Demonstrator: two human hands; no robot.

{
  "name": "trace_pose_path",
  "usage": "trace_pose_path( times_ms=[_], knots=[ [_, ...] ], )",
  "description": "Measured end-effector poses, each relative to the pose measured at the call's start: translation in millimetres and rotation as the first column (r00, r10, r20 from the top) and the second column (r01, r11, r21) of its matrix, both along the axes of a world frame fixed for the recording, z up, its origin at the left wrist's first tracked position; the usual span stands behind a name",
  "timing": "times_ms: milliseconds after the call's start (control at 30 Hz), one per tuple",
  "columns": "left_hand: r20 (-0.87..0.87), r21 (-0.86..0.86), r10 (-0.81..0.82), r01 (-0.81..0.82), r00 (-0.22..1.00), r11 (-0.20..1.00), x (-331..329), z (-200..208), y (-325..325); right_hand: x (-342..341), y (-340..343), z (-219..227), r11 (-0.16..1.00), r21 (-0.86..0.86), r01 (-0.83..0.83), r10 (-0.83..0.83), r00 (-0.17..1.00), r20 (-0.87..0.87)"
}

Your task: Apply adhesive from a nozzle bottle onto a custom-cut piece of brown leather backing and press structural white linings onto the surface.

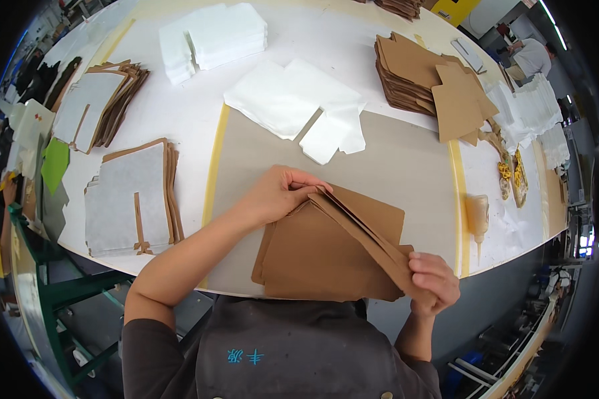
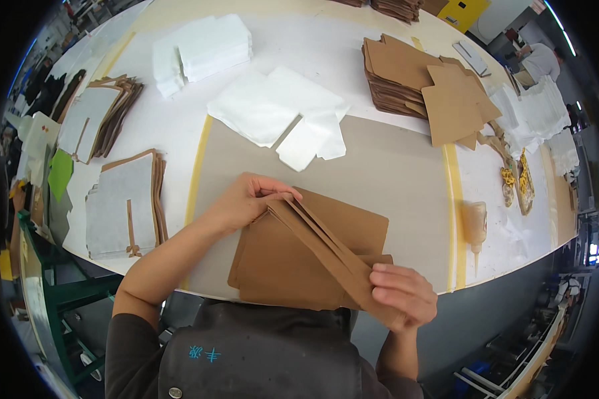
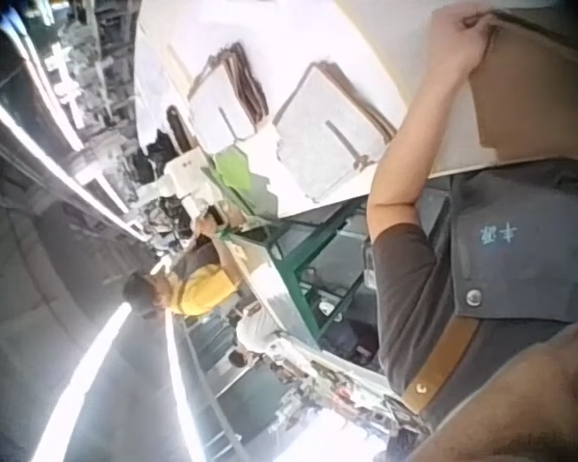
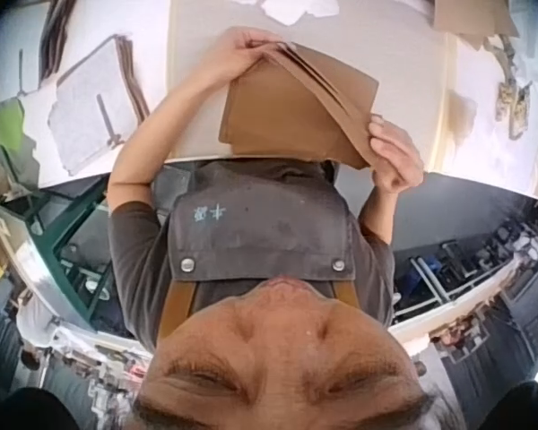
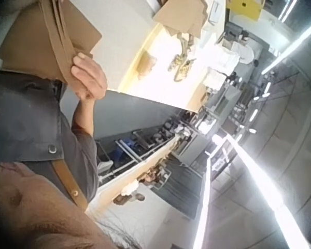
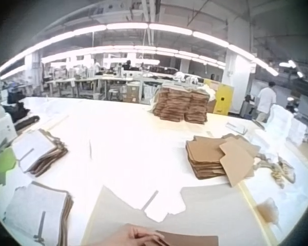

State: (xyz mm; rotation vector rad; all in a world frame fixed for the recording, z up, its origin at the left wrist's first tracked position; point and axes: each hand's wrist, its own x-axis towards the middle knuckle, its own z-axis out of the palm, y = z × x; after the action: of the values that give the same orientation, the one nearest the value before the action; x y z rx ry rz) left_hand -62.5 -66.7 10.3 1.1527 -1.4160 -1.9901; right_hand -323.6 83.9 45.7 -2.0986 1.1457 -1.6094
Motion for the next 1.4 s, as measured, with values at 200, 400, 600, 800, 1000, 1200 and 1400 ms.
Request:
trace_pose_path(
  times_ms=[200,400,600,800,1000,1200,1400],
  knots=[
    [-0.037,-0.145,0.018,-0.023,0.999,0.989,-9,-13,1,-1,5,-6,0.992,-0.083,0.098,-0.112,0.974,-0.198],
    [-0.006,-0.573,0.054,-0.047,0.999,0.818,6,-5,5,0,16,-9,0.979,-0.198,0.053,-0.076,0.991,-0.109],
    [0.111,-0.313,-0.158,0.186,0.981,0.931,20,21,27,3,29,-8,0.997,-0.077,0.032,-0.041,0.992,-0.117],
    [0.126,-0.590,-0.454,0.435,0.882,0.680,23,25,28,-9,29,-18,0.992,-0.076,0.105,-0.112,0.989,-0.101],
    [0.271,-0.631,-0.466,0.521,0.842,0.575,17,25,49,-13,32,-47,0.935,0.024,0.354,-0.355,0.935,0.025],
    [0.448,-0.732,-0.389,0.580,0.805,0.357,23,10,56,-17,34,-27,0.950,0.196,0.242,-0.206,0.960,-0.188],
    [0.381,-0.841,-0.263,0.451,0.886,0.300,20,1,62,-20,38,-32,0.939,0.306,0.156,-0.089,0.972,-0.219]
  ],
)
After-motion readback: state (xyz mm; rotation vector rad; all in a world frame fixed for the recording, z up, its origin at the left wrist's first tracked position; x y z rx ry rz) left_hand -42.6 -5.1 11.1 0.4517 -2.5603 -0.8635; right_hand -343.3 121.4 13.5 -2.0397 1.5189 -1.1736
